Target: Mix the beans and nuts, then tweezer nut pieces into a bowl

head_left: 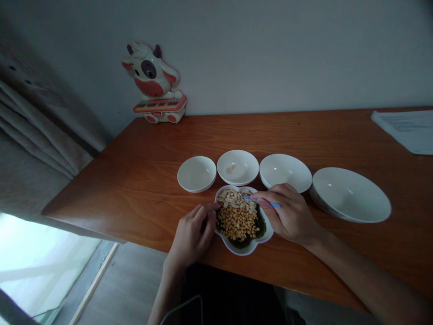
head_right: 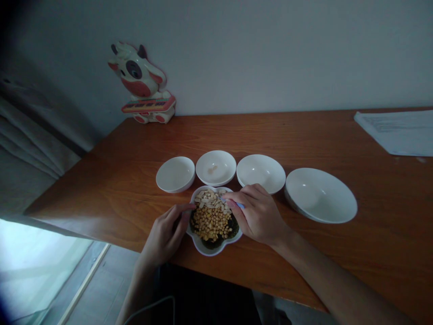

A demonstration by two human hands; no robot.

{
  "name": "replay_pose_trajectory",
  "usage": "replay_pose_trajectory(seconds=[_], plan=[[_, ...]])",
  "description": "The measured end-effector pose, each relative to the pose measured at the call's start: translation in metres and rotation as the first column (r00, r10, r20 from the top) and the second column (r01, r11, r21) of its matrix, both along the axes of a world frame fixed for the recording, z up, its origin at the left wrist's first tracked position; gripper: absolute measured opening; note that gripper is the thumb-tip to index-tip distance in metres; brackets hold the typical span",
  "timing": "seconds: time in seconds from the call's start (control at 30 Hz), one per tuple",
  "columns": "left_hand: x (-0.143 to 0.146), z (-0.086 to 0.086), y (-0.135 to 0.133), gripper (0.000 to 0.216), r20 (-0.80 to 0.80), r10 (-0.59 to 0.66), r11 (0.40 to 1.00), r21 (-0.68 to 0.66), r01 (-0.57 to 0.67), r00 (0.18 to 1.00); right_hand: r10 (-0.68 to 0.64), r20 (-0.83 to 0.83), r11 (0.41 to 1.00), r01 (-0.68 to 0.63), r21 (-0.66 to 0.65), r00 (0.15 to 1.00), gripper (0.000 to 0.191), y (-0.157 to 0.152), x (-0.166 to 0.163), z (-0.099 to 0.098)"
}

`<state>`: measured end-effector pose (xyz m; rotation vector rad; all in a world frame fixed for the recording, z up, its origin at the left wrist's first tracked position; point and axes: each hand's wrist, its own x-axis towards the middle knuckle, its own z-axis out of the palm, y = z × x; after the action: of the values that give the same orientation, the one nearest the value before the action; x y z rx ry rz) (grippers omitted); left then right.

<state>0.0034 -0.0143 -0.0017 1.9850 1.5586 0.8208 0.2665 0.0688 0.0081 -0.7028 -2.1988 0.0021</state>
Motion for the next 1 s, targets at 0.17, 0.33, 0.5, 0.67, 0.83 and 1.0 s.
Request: replay_pose_trajectory(seconds=[0.17,0.33,0.5,0.67,0.83,1.0], plan=[[-0.0004,0.0006,-0.0004,0.028,0.005,-0.003,1.000,0.000,0.003,1.000,0.015,-0.056,0.998,-0.012,0.058,0.998,0.017,-0.0004,0.0019,0.0002],[0.0001,0.0004,0.0002,0.026,0.003,0.000,1.000,0.004,0.000,1.000,-0.005,-0.109,0.993,0.018,0.113,0.994,0.022,-0.0011,0.0054,0.0031],[-0.0001,0.0012,-0.0005,0.026,-0.001,0.000,1.000,0.012,0.000,1.000,-0.106,-0.106,0.981,0.121,0.149,0.989,0.023,0.0024,0.0066,0.0055],[0.0002,0.0027,-0.0006,0.027,0.003,0.001,1.000,-0.005,-0.001,1.000,-0.159,-0.098,0.977,0.171,0.128,0.982,0.023,0.0055,0.0066,0.0038],[0.0009,0.0026,-0.0002,0.026,-0.001,0.004,1.000,0.001,-0.004,1.000,-0.123,-0.093,0.990,0.129,0.060,0.988,0.028,0.0055,0.0080,0.0008],[0.0008,0.0022,0.0001,0.027,-0.001,0.000,1.000,0.005,0.000,1.000,-0.117,-0.091,0.993,0.120,0.024,0.989,0.026,0.0046,0.0083,0.0018]])
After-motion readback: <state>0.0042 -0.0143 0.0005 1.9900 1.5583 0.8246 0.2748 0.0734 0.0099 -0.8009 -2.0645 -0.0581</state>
